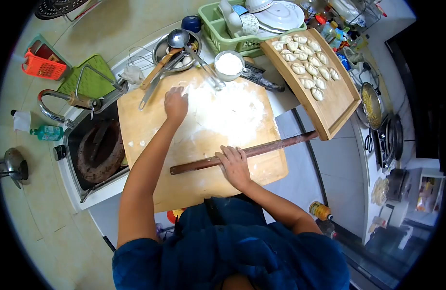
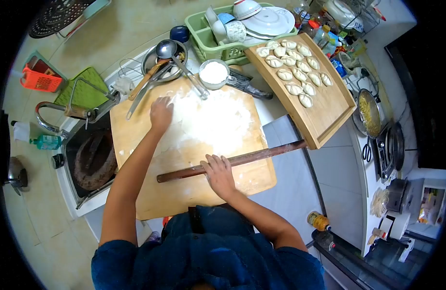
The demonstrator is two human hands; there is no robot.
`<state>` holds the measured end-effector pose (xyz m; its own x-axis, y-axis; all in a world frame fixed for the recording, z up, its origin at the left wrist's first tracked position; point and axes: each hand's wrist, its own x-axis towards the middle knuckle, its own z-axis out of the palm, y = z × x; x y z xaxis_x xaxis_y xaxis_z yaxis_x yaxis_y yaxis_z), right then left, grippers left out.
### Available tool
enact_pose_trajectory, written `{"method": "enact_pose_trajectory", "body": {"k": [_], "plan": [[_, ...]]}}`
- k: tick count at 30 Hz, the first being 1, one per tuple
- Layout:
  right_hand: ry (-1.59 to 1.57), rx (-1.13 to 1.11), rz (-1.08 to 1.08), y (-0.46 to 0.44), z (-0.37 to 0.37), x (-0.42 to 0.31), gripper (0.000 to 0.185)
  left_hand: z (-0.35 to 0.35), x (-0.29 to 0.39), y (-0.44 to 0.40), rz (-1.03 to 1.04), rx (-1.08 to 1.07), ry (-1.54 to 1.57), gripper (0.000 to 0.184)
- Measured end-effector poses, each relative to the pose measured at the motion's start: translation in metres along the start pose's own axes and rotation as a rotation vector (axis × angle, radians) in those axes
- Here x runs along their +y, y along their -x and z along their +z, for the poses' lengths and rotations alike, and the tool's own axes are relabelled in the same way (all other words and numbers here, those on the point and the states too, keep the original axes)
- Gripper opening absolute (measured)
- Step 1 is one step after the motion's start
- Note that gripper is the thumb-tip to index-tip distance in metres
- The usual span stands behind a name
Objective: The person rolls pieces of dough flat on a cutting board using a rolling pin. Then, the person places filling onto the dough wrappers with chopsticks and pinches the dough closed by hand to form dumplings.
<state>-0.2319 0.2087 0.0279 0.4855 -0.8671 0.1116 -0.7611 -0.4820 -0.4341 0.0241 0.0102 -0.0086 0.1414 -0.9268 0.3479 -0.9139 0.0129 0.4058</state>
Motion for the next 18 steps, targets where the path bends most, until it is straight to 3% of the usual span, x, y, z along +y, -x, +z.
{"method": "enact_pose_trajectory", "body": {"k": [5, 11, 14, 17, 18], "plan": [[-0.039, -0.014, -0.030, -0.007, 0.000, 0.005, 0.042, 0.033, 0.079, -0.030, -0.078, -0.202, 0.033, 0.031], [-0.031, -0.006, -0.051, -0.002, -0.001, 0.007, 0.041, 0.076, 0.100, -0.039, -0.119, -0.078, -0.066, 0.028], [-0.045, 0.012, -0.068, -0.004, 0.001, 0.009, 0.040, 0.066, 0.096, -0.027, 0.011, -0.094, 0.064, 0.028], [-0.086, -0.002, -0.078, -0.004, 0.000, 0.017, 0.039, 0.041, 0.093, -0.006, -0.239, -0.195, 0.435, 0.032], [-0.102, -0.013, -0.072, -0.003, -0.001, 0.021, 0.038, 0.025, 0.096, 0.003, -0.235, -0.239, 0.474, 0.032]]}}
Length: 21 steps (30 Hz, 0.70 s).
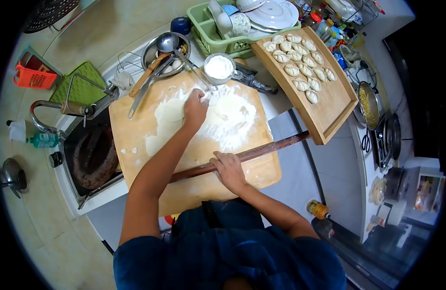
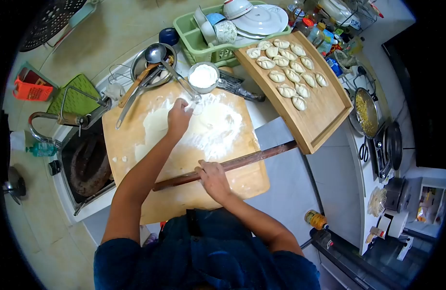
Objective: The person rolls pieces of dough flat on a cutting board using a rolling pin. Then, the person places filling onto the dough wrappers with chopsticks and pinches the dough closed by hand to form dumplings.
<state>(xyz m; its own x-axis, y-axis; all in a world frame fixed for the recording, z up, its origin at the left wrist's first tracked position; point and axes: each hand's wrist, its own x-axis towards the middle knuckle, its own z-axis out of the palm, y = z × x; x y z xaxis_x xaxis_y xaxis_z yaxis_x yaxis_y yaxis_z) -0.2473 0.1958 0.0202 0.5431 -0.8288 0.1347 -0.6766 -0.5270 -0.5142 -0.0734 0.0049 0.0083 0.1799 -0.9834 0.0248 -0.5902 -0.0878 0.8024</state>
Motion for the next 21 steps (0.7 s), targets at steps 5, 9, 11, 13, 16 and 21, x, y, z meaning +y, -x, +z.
{"method": "enact_pose_trajectory", "body": {"k": [5, 9, 11, 13, 16, 21], "plan": [[-0.020, -0.015, 0.054, 0.007, -0.020, 0.009, 0.054, -0.038, -0.009, 0.088, 0.057, -0.447, 0.046, 0.021], [0.231, 0.110, 0.151, -0.039, -0.010, 0.021, 0.062, -0.048, -0.026, 0.116, 0.198, -0.466, -0.079, 0.014], [0.239, 0.189, 0.252, -0.082, -0.011, 0.022, 0.055, -0.053, -0.028, 0.118, 0.252, -0.421, -0.156, 0.014], [0.254, 0.237, 0.267, -0.116, -0.003, 0.034, 0.055, -0.053, -0.031, 0.105, 0.264, -0.388, -0.240, 0.015], [0.282, 0.230, 0.309, -0.124, 0.004, 0.036, 0.056, -0.053, -0.028, 0.089, 0.225, -0.506, -0.213, 0.018], [0.286, 0.145, 0.309, -0.045, 0.000, 0.006, 0.055, -0.062, -0.026, 0.102, 0.368, -0.583, -0.250, 0.013]]}}
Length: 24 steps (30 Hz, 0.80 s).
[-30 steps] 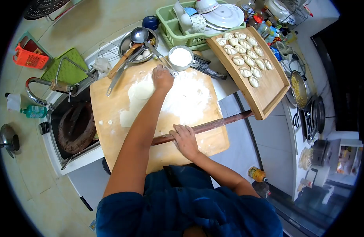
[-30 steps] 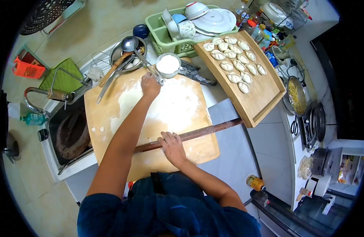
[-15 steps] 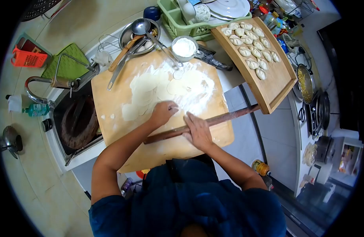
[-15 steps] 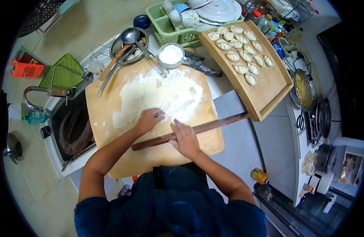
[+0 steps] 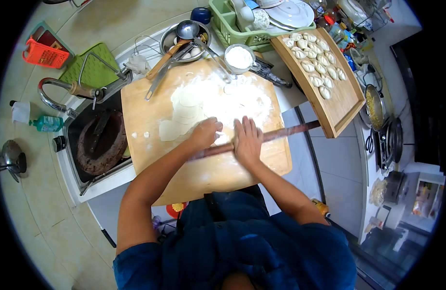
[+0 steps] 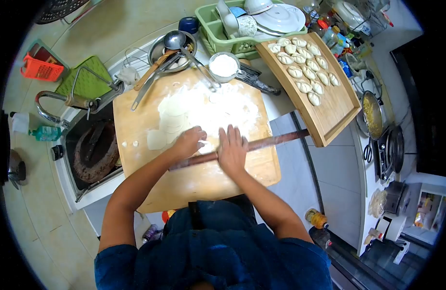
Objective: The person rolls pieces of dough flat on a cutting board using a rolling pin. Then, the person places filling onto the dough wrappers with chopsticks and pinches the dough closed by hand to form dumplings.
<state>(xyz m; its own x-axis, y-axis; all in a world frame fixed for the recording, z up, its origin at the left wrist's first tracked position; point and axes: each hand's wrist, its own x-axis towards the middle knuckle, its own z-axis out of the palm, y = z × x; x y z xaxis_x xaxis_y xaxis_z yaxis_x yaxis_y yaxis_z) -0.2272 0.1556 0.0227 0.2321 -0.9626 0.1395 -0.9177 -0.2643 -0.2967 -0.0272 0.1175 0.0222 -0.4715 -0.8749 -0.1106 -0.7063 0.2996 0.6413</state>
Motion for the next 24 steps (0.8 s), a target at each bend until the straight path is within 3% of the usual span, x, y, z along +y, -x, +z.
{"method": "enact_pose_trajectory", "body": {"k": [3, 6, 9, 14, 16, 17, 20, 24], "plan": [[-0.025, 0.078, -0.045, 0.009, 0.002, 0.003, 0.054, 0.003, 0.002, 0.007, -0.125, 0.021, 0.097, 0.017], [-0.028, 0.064, 0.029, -0.047, 0.002, -0.011, 0.058, -0.004, 0.010, 0.006, -0.235, 0.119, 0.095, 0.021], [0.008, 0.117, 0.062, -0.098, 0.017, -0.013, 0.056, 0.000, -0.004, -0.013, -0.206, 0.129, 0.037, 0.018], [-0.003, 0.056, 0.008, -0.075, 0.009, -0.014, 0.056, -0.011, -0.007, -0.016, -0.111, -0.017, -0.016, 0.010], [-0.029, -0.009, -0.011, -0.032, -0.001, -0.012, 0.055, -0.010, -0.008, -0.005, -0.085, 0.054, 0.018, 0.009], [-0.024, -0.004, -0.030, -0.010, 0.001, -0.007, 0.055, 0.011, -0.027, -0.005, -0.044, 0.217, 0.002, 0.012], [-0.028, 0.022, -0.037, -0.002, 0.001, -0.006, 0.055, 0.006, -0.024, 0.003, -0.241, 0.118, 0.086, 0.012], [-0.034, 0.080, -0.007, -0.069, 0.006, -0.016, 0.057, 0.000, -0.012, -0.005, -0.214, 0.188, 0.094, 0.011]]}}
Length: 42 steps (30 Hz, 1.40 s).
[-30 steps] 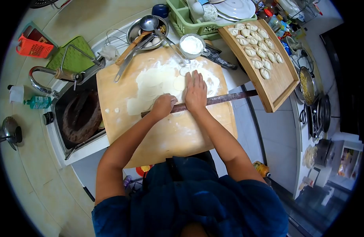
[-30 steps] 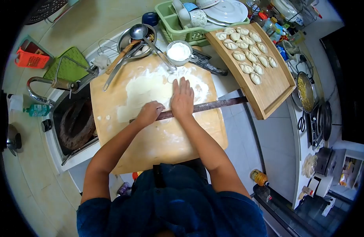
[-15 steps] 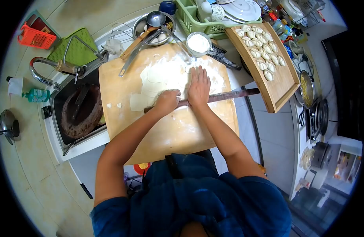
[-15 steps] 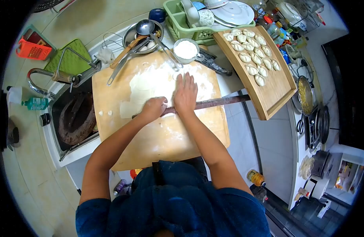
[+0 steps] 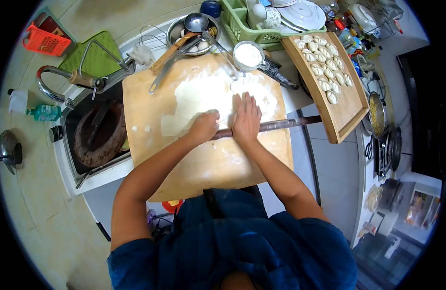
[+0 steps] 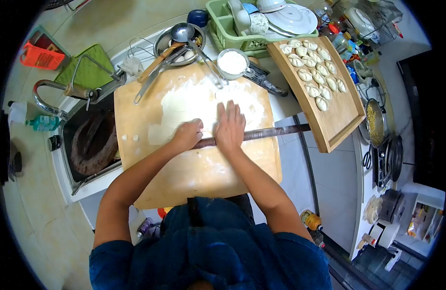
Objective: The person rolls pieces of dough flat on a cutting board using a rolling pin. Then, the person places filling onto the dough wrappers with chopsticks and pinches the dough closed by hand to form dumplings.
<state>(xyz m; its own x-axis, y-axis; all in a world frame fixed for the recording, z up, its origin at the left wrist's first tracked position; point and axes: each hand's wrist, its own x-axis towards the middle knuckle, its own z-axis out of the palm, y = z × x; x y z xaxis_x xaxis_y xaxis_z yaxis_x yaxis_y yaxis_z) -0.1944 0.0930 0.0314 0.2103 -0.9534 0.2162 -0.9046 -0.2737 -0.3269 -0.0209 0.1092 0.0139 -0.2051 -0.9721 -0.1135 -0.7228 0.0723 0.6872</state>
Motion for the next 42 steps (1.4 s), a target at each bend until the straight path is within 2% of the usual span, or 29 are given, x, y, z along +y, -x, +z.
{"method": "enact_pose_trajectory", "body": {"k": [2, 5, 8, 9, 12, 13, 16, 20, 21, 24, 25, 28, 31, 34, 35, 36, 38, 39, 42], "plan": [[0.023, 0.070, 0.018, -0.026, 0.020, 0.003, 0.058, 0.000, 0.005, -0.010, -0.031, -0.111, -0.096, 0.016], [0.036, 0.015, 0.005, -0.019, 0.015, -0.001, 0.057, -0.005, 0.004, -0.021, -0.021, -0.286, -0.226, 0.019], [-0.007, -0.058, -0.037, 0.042, -0.005, 0.001, 0.056, 0.006, -0.011, 0.003, 0.272, -0.052, -0.217, 0.015], [0.002, -0.085, -0.040, 0.066, -0.010, 0.004, 0.054, 0.015, -0.019, 0.006, 0.263, 0.071, -0.162, 0.013], [0.022, -0.091, -0.048, 0.087, -0.015, 0.008, 0.051, 0.000, -0.005, 0.016, -0.057, 0.036, -0.047, 0.012], [0.037, -0.061, -0.050, 0.074, -0.007, 0.007, 0.050, -0.003, -0.005, 0.019, -0.108, -0.055, 0.025, 0.013], [-0.008, -0.006, -0.007, 0.018, 0.003, -0.003, 0.053, 0.001, -0.003, 0.021, -0.019, 0.007, 0.016, 0.018], [0.013, 0.044, 0.009, -0.032, 0.023, -0.006, 0.055, 0.004, -0.002, -0.007, -0.055, -0.046, -0.040, 0.015], [0.014, 0.025, -0.013, -0.029, 0.020, -0.006, 0.055, -0.002, 0.004, -0.010, -0.062, -0.093, -0.059, 0.012], [-0.005, -0.022, -0.077, 0.013, -0.001, -0.008, 0.055, -0.001, -0.007, -0.003, 0.133, -0.072, -0.174, 0.012], [0.017, -0.041, -0.086, 0.043, -0.005, -0.003, 0.054, 0.004, -0.013, 0.004, 0.152, 0.017, -0.108, 0.013], [0.032, -0.041, -0.099, 0.075, -0.003, 0.004, 0.052, 0.001, -0.006, 0.020, -0.155, 0.083, 0.022, 0.012], [-0.001, -0.051, -0.040, 0.044, -0.003, -0.003, 0.053, -0.003, -0.003, 0.032, -0.157, -0.051, 0.094, 0.014], [0.044, 0.039, -0.001, -0.015, 0.017, -0.008, 0.054, -0.004, 0.015, 0.015, -0.180, 0.060, -0.007, 0.019], [0.024, 0.038, 0.032, -0.026, 0.020, -0.010, 0.055, 0.011, 0.002, 0.005, -0.123, 0.095, -0.037, 0.020], [0.022, 0.030, 0.010, -0.027, 0.018, -0.010, 0.055, 0.006, 0.006, -0.002, -0.143, 0.036, -0.049, 0.020], [0.019, 0.008, -0.026, -0.016, 0.013, -0.013, 0.054, -0.001, 0.013, -0.010, -0.186, -0.092, -0.071, 0.021], [0.005, 0.015, -0.081, 0.002, 0.009, -0.009, 0.053, 0.000, 0.006, -0.005, -0.100, -0.020, -0.047, 0.019], [-0.025, -0.096, -0.073, 0.075, -0.003, 0.002, 0.052, 0.002, -0.009, 0.007, -0.123, 0.144, 0.036, 0.015]]}}
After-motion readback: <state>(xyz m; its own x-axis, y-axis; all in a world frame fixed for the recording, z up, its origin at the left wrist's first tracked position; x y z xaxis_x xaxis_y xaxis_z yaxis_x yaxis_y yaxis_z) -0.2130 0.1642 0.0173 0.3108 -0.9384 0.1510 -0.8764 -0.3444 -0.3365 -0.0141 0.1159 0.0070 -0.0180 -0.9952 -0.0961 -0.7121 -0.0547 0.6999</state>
